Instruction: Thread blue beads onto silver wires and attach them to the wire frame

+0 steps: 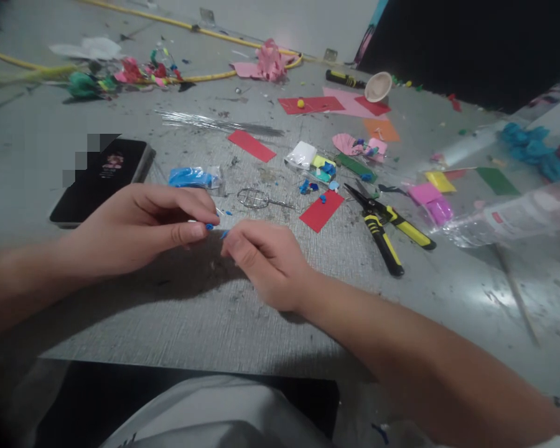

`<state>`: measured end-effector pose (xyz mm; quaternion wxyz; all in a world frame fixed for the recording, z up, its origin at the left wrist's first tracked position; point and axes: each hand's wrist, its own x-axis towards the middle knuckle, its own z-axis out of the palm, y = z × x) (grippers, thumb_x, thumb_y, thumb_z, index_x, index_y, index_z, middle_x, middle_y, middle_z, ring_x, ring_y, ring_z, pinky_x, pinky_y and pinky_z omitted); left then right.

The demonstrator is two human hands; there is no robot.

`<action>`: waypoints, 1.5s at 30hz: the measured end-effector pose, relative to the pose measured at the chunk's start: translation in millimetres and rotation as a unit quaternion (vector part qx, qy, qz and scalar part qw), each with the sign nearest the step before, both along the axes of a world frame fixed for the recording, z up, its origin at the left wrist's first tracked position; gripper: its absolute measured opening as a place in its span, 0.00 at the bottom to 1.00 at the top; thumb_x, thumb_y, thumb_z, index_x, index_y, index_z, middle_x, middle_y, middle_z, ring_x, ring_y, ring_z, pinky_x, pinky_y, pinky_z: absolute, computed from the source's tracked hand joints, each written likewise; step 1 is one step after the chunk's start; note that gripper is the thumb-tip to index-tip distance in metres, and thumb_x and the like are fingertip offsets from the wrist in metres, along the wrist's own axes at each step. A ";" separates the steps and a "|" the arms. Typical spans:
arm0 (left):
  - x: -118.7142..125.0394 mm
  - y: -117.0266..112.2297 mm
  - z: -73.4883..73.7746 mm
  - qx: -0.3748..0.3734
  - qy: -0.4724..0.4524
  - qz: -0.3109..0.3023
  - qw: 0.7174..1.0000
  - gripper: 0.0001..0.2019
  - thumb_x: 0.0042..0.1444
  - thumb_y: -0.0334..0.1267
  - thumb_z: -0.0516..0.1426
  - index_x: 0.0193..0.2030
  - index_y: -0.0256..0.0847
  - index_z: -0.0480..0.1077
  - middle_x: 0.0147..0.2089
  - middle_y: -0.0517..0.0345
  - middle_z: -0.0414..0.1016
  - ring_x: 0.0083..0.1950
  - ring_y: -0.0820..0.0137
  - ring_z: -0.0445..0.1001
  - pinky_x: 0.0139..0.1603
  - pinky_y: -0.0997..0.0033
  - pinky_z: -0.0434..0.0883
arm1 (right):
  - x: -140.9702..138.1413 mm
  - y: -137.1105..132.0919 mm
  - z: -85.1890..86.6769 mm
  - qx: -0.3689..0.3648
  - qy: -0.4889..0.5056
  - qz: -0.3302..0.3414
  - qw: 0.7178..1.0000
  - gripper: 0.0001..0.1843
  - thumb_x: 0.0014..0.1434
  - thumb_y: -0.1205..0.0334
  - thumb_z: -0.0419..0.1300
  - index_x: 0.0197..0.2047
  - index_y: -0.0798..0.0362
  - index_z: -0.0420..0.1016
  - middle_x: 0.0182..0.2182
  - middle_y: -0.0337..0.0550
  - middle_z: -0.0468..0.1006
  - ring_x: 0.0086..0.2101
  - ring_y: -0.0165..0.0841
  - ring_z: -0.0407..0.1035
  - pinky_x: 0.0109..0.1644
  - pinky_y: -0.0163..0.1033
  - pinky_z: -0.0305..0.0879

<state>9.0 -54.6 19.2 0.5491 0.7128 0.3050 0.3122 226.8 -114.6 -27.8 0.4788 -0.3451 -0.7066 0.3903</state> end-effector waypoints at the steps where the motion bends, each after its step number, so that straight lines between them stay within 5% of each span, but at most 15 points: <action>1: 1.5 -1.9 0.3 -0.013 -0.007 0.003 1.000 0.07 0.59 0.40 0.73 0.37 0.42 0.83 0.35 0.58 0.83 0.37 0.69 0.81 0.40 0.72 0.78 | -0.6 -0.7 0.7 0.004 -0.001 0.010 1.000 0.23 0.79 0.47 0.53 0.36 0.50 0.77 0.26 0.36 0.74 0.27 0.29 0.67 0.37 0.38 0.67; 10: 5.4 -6.7 -2.2 -0.100 -0.112 -0.040 0.988 0.06 0.58 0.36 0.74 0.37 0.42 0.83 0.34 0.60 0.84 0.35 0.74 0.82 0.39 0.76 0.80 | -1.2 -1.6 1.2 -0.045 0.007 0.041 0.998 0.24 0.79 0.44 0.53 0.38 0.50 0.77 0.28 0.37 0.74 0.28 0.29 0.66 0.38 0.38 0.69; 21: 8.8 -7.8 -4.5 -0.128 -0.069 -0.028 0.989 0.17 0.53 0.45 0.77 0.33 0.42 0.75 0.33 0.60 0.79 0.34 0.68 0.82 0.36 0.70 0.81 | -4.7 -1.6 -1.7 -0.064 0.027 0.077 0.995 0.25 0.79 0.42 0.52 0.38 0.50 0.78 0.28 0.37 0.74 0.30 0.30 0.67 0.39 0.38 0.70; 30: 9.6 -7.7 -7.1 -0.141 -0.098 -0.038 0.984 0.13 0.54 0.38 0.76 0.33 0.42 0.76 0.33 0.63 0.78 0.32 0.71 0.81 0.37 0.71 0.79 | -3.1 -1.1 -2.9 -0.069 0.031 0.087 0.993 0.24 0.79 0.44 0.51 0.40 0.50 0.78 0.30 0.37 0.75 0.30 0.29 0.68 0.38 0.38 0.69; 37: 5.7 -6.2 -8.7 -0.116 -0.067 -0.022 0.991 0.14 0.56 0.42 0.75 0.32 0.43 0.75 0.35 0.61 0.79 0.36 0.69 0.79 0.38 0.70 0.76 | -0.4 -1.2 5.9 0.066 -0.085 -0.008 0.994 0.21 0.79 0.50 0.51 0.36 0.49 0.75 0.28 0.39 0.75 0.30 0.31 0.68 0.38 0.39 0.67; 45: 5.9 -4.4 -13.0 -0.165 -0.080 -0.032 0.983 0.18 0.52 0.46 0.78 0.32 0.41 0.75 0.33 0.61 0.75 0.34 0.74 0.74 0.36 0.74 0.74 | -4.2 -3.2 9.0 0.273 -0.169 -0.131 0.938 0.16 0.76 0.63 0.54 0.33 0.48 0.70 0.24 0.36 0.70 0.26 0.30 0.63 0.34 0.39 0.62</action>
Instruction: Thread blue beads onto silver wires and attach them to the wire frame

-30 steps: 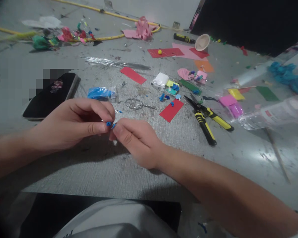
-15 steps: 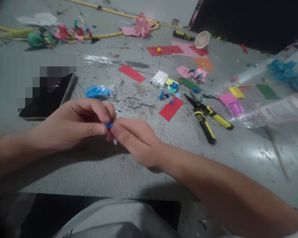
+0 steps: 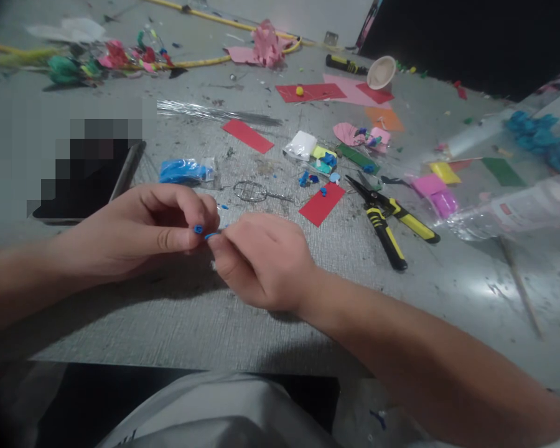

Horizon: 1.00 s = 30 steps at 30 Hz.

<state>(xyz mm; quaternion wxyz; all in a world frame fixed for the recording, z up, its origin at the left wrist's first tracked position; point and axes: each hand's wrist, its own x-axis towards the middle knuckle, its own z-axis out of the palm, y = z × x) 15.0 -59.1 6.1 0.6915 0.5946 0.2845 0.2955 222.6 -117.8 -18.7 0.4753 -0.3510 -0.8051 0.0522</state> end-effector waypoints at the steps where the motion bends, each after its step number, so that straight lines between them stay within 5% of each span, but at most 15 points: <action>1: 0.1 0.1 -0.6 -0.015 -0.011 -0.003 1.000 0.18 0.51 0.46 0.78 0.32 0.40 0.76 0.34 0.61 0.76 0.34 0.74 0.74 0.37 0.74 0.74 | -0.8 0.0 -0.9 0.015 -0.008 -0.010 1.000 0.16 0.75 0.64 0.54 0.33 0.49 0.69 0.24 0.36 0.70 0.26 0.30 0.62 0.33 0.39 0.61; 30: -1.7 3.4 -3.8 -0.057 -0.017 -0.043 0.997 0.13 0.54 0.41 0.77 0.35 0.39 0.80 0.34 0.59 0.79 0.36 0.74 0.75 0.40 0.77 0.74 | -5.8 -2.8 -0.5 0.043 -0.031 -0.054 0.997 0.20 0.76 0.63 0.55 0.29 0.49 0.65 0.21 0.34 0.68 0.24 0.28 0.60 0.32 0.37 0.59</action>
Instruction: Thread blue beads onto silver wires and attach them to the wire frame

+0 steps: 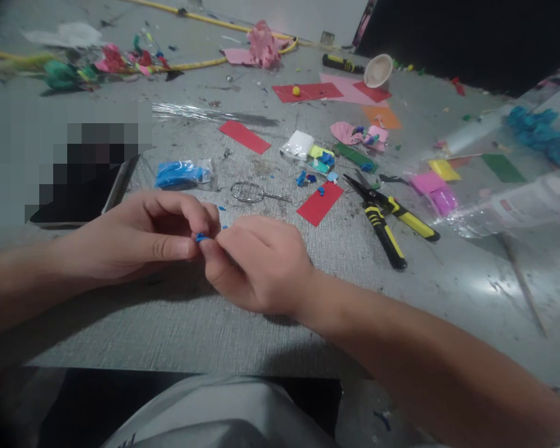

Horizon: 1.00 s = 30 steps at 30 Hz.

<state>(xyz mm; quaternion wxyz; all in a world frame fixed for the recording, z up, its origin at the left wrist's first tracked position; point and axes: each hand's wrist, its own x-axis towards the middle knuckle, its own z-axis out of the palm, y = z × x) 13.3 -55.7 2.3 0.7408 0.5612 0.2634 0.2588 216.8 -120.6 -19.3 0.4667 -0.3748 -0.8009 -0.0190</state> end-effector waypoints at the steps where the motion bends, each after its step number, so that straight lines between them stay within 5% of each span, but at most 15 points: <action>1: 0.0 0.1 0.0 -0.001 0.001 0.001 1.000 0.13 0.53 0.41 0.78 0.35 0.39 0.81 0.34 0.59 0.79 0.36 0.73 0.75 0.40 0.76 0.74 | -0.3 0.0 0.1 0.001 0.002 0.001 1.000 0.20 0.76 0.63 0.55 0.29 0.49 0.65 0.21 0.34 0.68 0.24 0.27 0.60 0.32 0.37 0.59; 30: -1.1 3.1 4.2 0.061 0.004 -0.055 0.997 0.10 0.57 0.42 0.75 0.35 0.40 0.83 0.33 0.55 0.81 0.35 0.70 0.78 0.40 0.72 0.78 | 3.3 1.2 1.4 -0.005 -0.008 0.060 0.998 0.23 0.78 0.58 0.52 0.28 0.49 0.65 0.22 0.35 0.67 0.25 0.28 0.60 0.31 0.36 0.58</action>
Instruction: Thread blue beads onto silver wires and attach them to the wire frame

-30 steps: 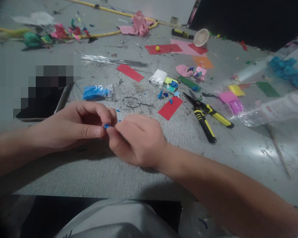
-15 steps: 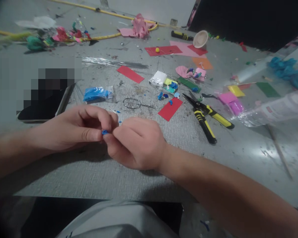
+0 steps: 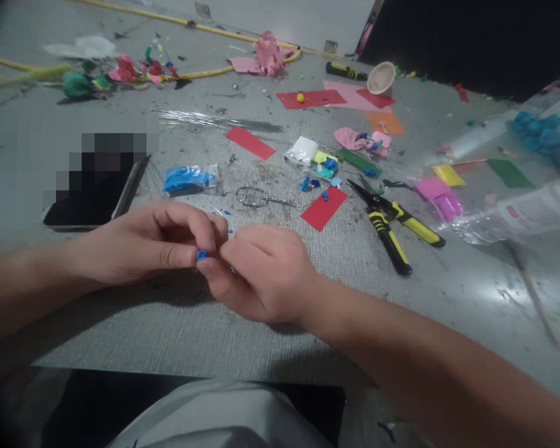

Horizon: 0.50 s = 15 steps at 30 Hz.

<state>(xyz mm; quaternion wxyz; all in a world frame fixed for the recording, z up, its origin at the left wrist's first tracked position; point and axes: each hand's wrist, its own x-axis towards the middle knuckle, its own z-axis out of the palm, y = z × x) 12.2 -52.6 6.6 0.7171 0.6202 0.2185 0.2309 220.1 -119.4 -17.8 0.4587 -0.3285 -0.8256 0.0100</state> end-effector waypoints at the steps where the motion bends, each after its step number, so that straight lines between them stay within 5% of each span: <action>1: -0.1 -0.3 0.3 -0.001 0.001 0.001 1.000 0.10 0.57 0.42 0.74 0.35 0.40 0.83 0.34 0.55 0.82 0.35 0.70 0.78 0.40 0.72 0.78 | 0.3 0.1 0.2 -0.001 -0.001 0.001 1.000 0.23 0.78 0.58 0.51 0.28 0.49 0.66 0.22 0.36 0.67 0.25 0.28 0.59 0.31 0.36 0.58; 15: -1.8 2.1 0.7 0.023 0.004 0.011 1.000 0.12 0.56 0.44 0.75 0.33 0.39 0.82 0.32 0.56 0.79 0.34 0.70 0.77 0.41 0.69 0.78 | 1.0 0.4 -0.4 -0.007 0.012 0.005 1.000 0.19 0.76 0.61 0.55 0.30 0.50 0.69 0.22 0.35 0.69 0.24 0.28 0.61 0.30 0.36 0.58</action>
